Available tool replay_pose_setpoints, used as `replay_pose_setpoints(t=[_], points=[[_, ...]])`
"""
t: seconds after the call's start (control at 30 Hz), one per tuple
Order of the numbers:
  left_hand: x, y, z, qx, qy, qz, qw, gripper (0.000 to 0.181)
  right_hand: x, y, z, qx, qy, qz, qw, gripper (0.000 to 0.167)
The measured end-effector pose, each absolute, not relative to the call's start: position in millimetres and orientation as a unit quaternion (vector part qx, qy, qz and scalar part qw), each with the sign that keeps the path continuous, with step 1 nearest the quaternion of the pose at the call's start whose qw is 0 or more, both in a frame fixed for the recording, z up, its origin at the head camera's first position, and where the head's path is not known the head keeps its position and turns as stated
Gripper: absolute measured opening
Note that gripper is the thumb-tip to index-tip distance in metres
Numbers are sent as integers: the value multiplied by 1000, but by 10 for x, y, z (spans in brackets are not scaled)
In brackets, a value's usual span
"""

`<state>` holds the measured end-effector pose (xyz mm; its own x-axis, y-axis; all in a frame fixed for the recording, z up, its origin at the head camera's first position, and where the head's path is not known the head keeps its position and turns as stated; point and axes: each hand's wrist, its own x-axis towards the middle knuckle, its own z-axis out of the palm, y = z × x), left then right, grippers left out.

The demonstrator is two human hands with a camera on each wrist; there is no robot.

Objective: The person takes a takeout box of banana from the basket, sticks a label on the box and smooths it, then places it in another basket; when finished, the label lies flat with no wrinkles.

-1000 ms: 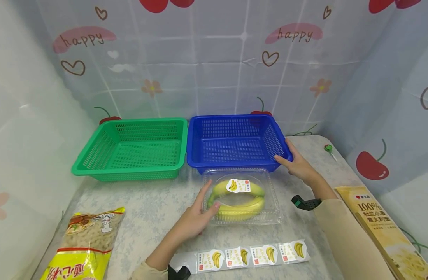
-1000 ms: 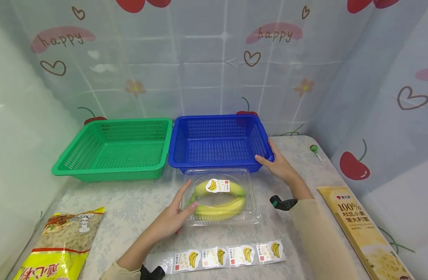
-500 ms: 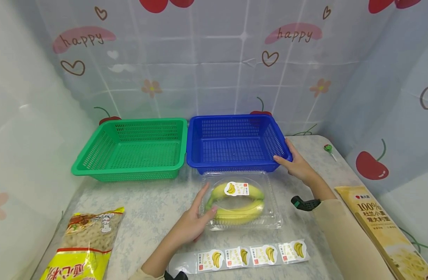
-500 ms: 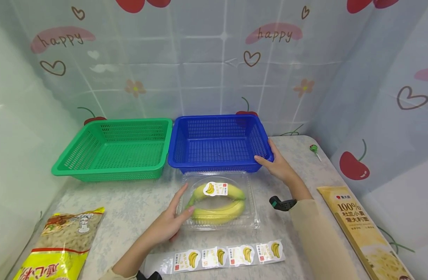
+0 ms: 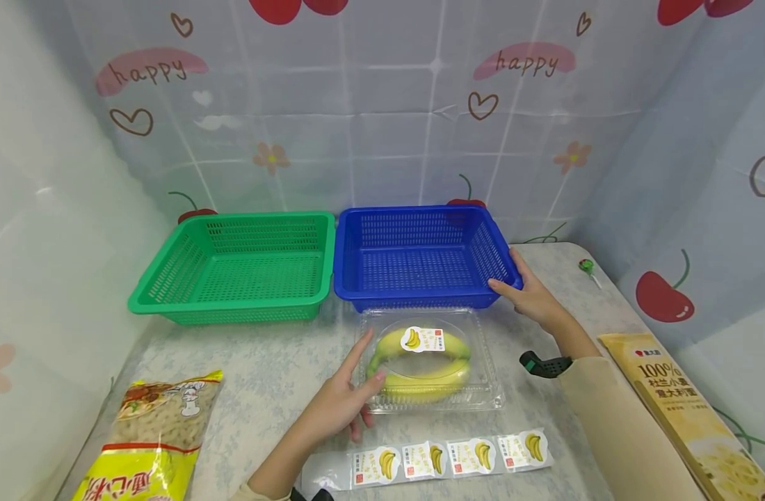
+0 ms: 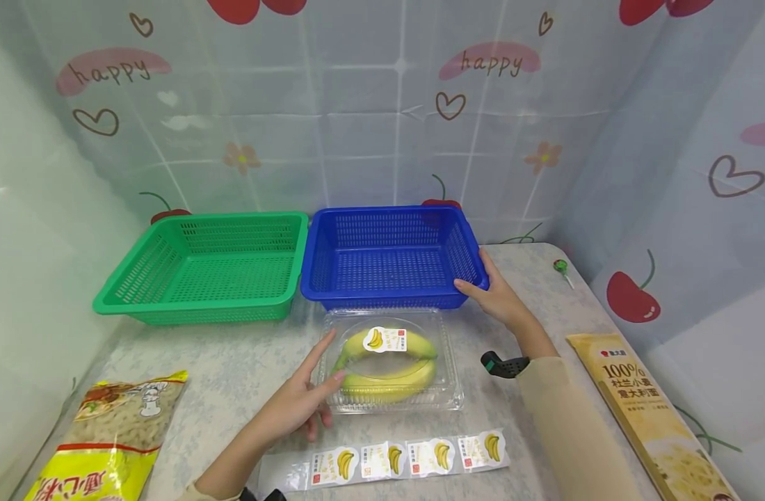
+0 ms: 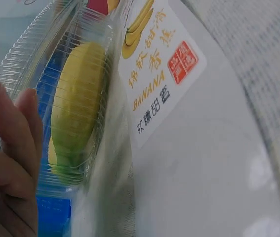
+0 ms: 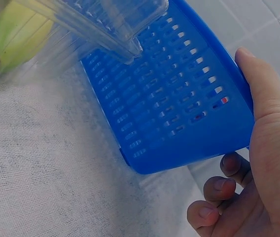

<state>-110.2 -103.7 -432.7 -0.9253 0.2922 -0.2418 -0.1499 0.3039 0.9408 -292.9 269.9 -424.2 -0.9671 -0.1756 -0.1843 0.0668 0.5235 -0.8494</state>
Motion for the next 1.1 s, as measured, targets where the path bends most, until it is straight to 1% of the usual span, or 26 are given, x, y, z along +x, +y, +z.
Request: replay_pose_setpoints(t=[0.37, 0.73, 1.1], points=[[-1074, -1095, -4332, 55, 754, 620, 208, 74, -2921, 2695, -4238, -35, 857, -499, 127, 101], [-974, -1132, -4247, 64, 761, 612, 206, 73, -2939, 2714, -4254, -36, 856, -500, 127, 102], [-919, -1179, -4243, 58, 753, 624, 204, 68, -2935, 2695, -4240, -32, 860, -493, 124, 104]])
